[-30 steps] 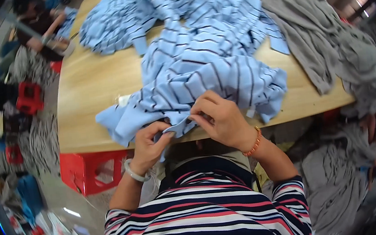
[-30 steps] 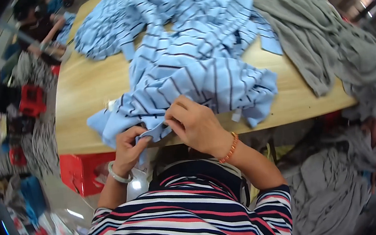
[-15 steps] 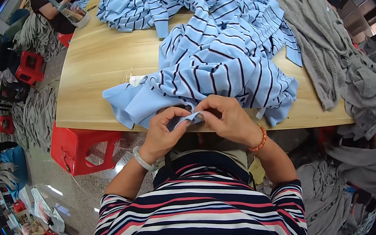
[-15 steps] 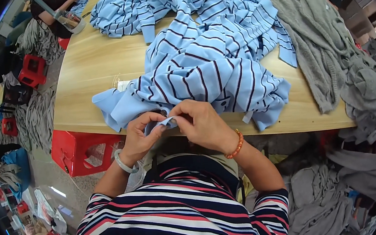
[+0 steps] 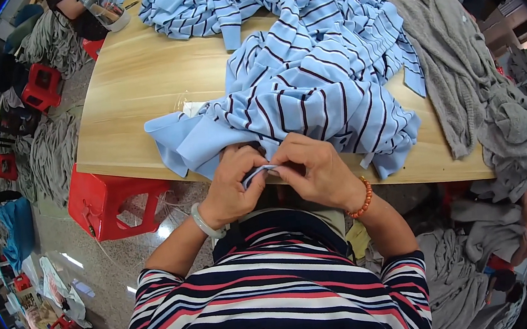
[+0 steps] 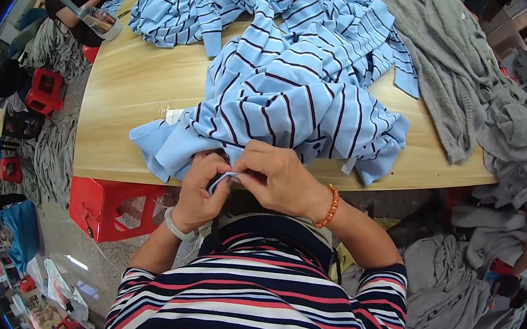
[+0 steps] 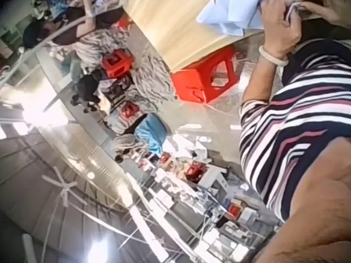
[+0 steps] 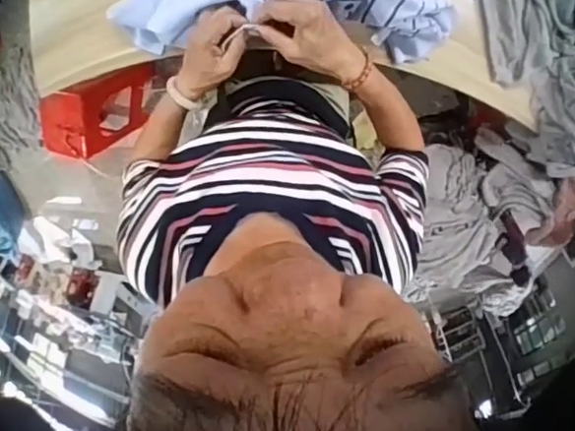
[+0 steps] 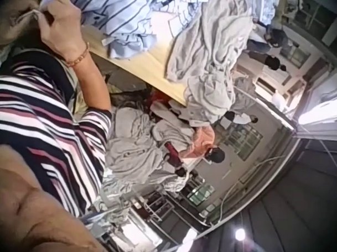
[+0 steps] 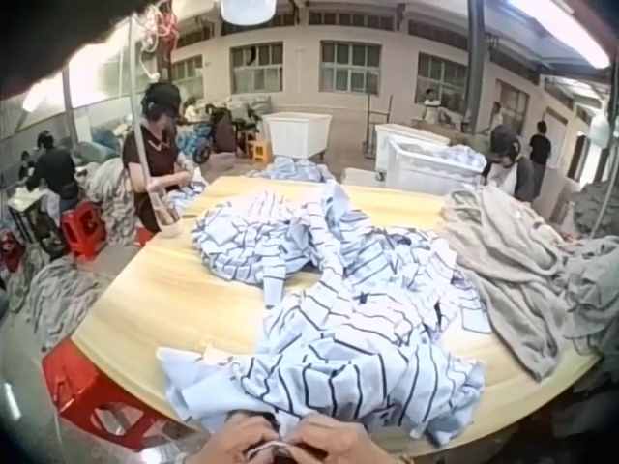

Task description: Trimming loose threads and inspecting finished garments at a workbench in a sewing factory.

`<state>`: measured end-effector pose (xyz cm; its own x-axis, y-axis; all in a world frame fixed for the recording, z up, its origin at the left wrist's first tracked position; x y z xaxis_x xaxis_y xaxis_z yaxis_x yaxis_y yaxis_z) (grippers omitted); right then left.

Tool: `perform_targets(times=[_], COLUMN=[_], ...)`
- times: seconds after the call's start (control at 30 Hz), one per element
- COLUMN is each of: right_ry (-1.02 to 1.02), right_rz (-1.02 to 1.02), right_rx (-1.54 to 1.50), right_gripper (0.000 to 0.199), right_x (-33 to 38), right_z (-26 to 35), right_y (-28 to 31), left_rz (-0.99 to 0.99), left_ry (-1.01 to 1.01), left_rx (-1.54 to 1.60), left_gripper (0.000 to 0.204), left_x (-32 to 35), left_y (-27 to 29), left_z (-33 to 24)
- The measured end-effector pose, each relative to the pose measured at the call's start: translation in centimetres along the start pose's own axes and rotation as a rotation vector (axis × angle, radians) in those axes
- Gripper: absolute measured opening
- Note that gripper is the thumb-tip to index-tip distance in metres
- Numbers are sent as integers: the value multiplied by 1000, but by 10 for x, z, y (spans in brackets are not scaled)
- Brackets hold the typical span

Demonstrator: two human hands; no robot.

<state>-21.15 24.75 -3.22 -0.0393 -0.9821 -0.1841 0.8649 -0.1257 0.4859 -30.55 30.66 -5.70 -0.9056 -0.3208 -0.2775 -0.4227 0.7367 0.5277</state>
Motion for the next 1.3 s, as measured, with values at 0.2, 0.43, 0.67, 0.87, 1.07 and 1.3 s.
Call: perform_targets(times=[0.2, 0.43, 0.67, 0.87, 1.07, 1.3], right_ry=[146, 97, 110, 209, 251, 292], right_rz=[-56, 31, 58, 3, -52, -127], right_rx=[77, 38, 51, 105, 203, 256], right_gripper=[16, 20, 18, 18, 18, 21], right_x=[10, 6, 6, 2, 8, 9], right_z=[10, 10, 17, 35, 35, 46], right_y=[-3, -13, -15, -14, -15, -8], left_rz=[16, 32, -285, -185, -156, -279], left_ry=[-7, 448, 450, 358, 299, 256], left_rx=[-199, 1508, 1582, 1476, 1065, 770], left_gripper=[19, 34, 29, 34, 46, 44], left_x=[1, 14, 25, 26, 25, 26], left_y=[-9, -39, -29, -16, 0, 19], left_z=[-1, 58, 74, 53, 39, 42])
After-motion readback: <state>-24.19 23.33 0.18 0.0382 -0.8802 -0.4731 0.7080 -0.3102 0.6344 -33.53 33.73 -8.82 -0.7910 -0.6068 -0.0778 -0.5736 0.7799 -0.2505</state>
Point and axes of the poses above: each hand's wrist, its own x-axis away from the middle knuckle, its own y-axis out of the back of the hand, z = x × y, the point moved 10 cm from there along -x, towards the middle knuckle, and after that the axes turned 7 degrees about z, right-handed, at the moved point
